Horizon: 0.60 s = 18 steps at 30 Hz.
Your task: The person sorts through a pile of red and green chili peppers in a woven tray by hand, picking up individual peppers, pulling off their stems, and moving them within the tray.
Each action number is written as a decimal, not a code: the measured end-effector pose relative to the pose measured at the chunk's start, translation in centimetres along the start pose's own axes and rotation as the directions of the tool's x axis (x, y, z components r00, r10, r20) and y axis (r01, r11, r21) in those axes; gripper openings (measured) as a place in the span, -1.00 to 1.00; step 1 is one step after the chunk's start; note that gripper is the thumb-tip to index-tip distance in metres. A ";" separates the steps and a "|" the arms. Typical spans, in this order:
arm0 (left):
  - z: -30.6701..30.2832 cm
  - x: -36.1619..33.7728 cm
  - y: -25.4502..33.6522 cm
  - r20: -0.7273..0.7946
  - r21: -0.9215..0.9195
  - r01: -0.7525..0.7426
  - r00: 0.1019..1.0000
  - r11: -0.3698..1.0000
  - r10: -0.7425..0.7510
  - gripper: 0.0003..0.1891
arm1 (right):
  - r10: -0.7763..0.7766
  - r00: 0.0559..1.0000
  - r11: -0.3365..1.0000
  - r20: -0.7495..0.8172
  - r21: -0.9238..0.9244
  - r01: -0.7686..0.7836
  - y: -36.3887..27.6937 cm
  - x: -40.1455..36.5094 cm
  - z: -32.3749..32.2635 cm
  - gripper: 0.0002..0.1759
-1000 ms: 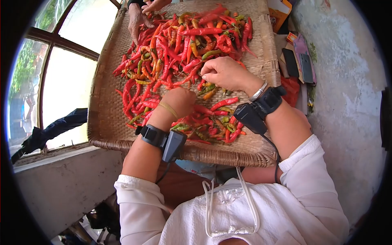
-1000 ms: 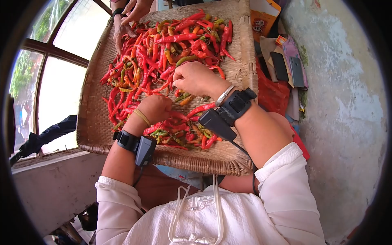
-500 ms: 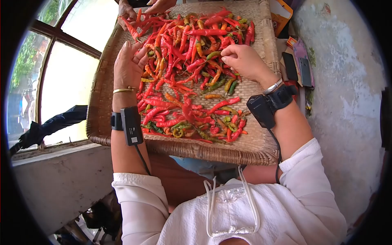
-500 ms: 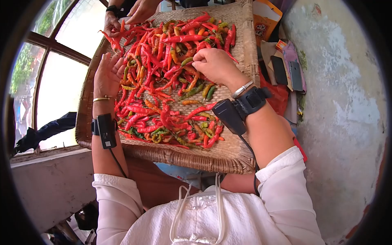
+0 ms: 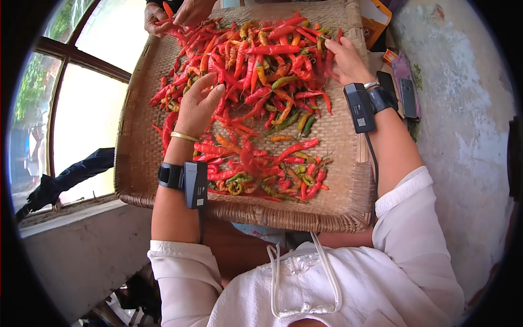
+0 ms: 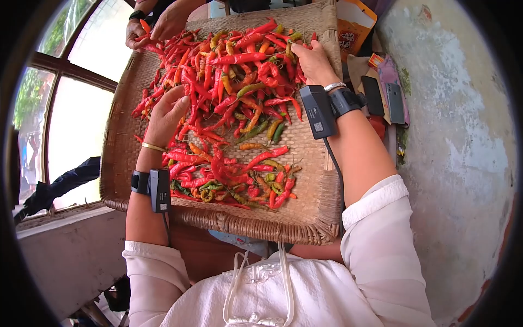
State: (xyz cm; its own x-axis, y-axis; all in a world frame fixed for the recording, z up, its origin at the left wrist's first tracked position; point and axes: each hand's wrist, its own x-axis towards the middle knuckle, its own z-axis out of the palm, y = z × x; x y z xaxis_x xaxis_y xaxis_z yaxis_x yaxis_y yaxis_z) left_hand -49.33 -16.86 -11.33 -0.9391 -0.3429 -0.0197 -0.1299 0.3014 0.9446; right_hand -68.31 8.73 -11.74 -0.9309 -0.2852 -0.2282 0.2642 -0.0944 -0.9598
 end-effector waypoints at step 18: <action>-0.7 15.1 -5.3 0.168 0.800 -0.325 0.929 0.505 0.331 -0.52 | 0.009 0.989 0.970 0.151 -0.243 0.028 2.5 1.8 0.0 -0.68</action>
State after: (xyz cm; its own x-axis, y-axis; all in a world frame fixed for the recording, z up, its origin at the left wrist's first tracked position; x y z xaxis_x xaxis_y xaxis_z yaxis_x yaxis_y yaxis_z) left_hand -62.56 -24.26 -16.44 -0.9683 -0.0695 0.2398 -0.0152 0.9751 0.2212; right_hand -69.35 7.99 -14.53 -0.8800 -0.4264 -0.2094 0.1686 0.1318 -0.9768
